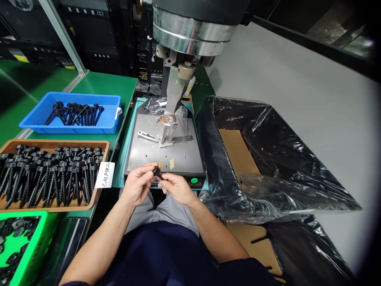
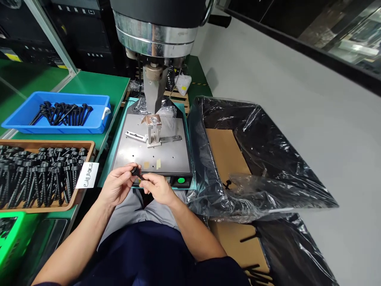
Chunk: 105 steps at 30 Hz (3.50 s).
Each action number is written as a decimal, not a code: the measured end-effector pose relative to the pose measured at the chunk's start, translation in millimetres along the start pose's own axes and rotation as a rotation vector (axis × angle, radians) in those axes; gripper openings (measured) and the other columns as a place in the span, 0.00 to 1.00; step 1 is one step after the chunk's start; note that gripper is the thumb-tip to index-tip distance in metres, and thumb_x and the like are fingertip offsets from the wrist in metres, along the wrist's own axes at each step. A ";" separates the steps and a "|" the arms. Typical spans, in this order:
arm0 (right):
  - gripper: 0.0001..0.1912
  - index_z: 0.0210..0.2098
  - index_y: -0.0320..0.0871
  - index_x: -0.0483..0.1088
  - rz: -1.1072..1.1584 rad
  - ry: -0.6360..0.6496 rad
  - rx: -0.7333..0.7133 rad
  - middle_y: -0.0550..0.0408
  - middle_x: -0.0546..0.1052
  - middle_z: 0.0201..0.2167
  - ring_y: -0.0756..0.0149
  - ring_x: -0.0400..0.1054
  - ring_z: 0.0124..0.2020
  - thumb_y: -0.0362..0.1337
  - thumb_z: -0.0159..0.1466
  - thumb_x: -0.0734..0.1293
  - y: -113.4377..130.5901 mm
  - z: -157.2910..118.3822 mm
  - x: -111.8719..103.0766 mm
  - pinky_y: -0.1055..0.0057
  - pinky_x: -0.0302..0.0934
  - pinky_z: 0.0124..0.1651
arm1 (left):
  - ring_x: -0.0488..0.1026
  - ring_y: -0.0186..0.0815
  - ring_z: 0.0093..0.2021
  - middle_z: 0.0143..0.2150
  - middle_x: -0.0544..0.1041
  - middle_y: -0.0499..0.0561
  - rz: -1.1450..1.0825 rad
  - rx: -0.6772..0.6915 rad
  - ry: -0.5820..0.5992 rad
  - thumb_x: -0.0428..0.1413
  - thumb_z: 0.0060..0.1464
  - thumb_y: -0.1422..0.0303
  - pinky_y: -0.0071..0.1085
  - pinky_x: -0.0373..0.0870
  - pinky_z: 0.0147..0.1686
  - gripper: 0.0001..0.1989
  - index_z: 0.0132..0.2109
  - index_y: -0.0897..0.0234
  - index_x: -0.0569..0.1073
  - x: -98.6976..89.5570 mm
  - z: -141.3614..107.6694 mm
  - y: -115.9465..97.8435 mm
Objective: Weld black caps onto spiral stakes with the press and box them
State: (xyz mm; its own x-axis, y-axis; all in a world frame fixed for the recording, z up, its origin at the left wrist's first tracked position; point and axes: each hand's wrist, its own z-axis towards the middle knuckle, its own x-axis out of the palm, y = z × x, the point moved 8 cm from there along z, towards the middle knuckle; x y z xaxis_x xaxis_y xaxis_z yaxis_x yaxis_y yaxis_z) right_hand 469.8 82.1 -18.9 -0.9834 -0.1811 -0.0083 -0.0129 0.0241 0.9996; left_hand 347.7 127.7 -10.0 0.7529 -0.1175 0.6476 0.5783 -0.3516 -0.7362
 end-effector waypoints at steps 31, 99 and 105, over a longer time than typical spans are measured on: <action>0.18 0.42 0.43 0.69 0.137 -0.617 -0.212 0.52 0.75 0.37 0.65 0.69 0.39 0.42 0.54 0.72 25.9 87.4 -94.3 0.66 0.67 0.45 | 0.77 0.37 0.42 0.47 0.77 0.56 0.455 0.297 0.004 0.65 0.48 0.60 0.34 0.74 0.43 0.32 0.60 0.58 0.68 54.9 102.0 -52.0; 0.11 0.29 0.42 0.78 0.607 -0.723 0.027 0.50 0.81 0.35 0.60 0.74 0.43 0.34 0.45 0.68 -14.5 103.8 -118.8 0.62 0.65 0.53 | 0.77 0.35 0.27 0.31 0.79 0.50 0.623 0.290 -0.068 0.62 0.49 0.61 0.28 0.71 0.26 0.35 0.62 0.65 0.61 75.3 122.3 -43.8; 0.17 0.41 0.42 0.77 0.189 -0.831 -0.115 0.47 0.80 0.43 0.56 0.73 0.47 0.40 0.53 0.67 -9.0 46.7 -138.3 0.57 0.64 0.55 | 0.77 0.36 0.33 0.35 0.78 0.53 0.693 0.358 -0.172 0.60 0.53 0.58 0.30 0.73 0.31 0.33 0.62 0.66 0.62 41.1 83.5 -46.8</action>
State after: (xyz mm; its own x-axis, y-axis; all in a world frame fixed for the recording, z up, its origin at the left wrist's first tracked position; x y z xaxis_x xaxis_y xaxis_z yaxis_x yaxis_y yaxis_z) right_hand 597.4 152.9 -28.0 -0.7812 0.5956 0.1871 0.1384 -0.1270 0.9822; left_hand 377.8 216.9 34.6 0.9990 -0.0449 0.0012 0.0045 0.0722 -0.9974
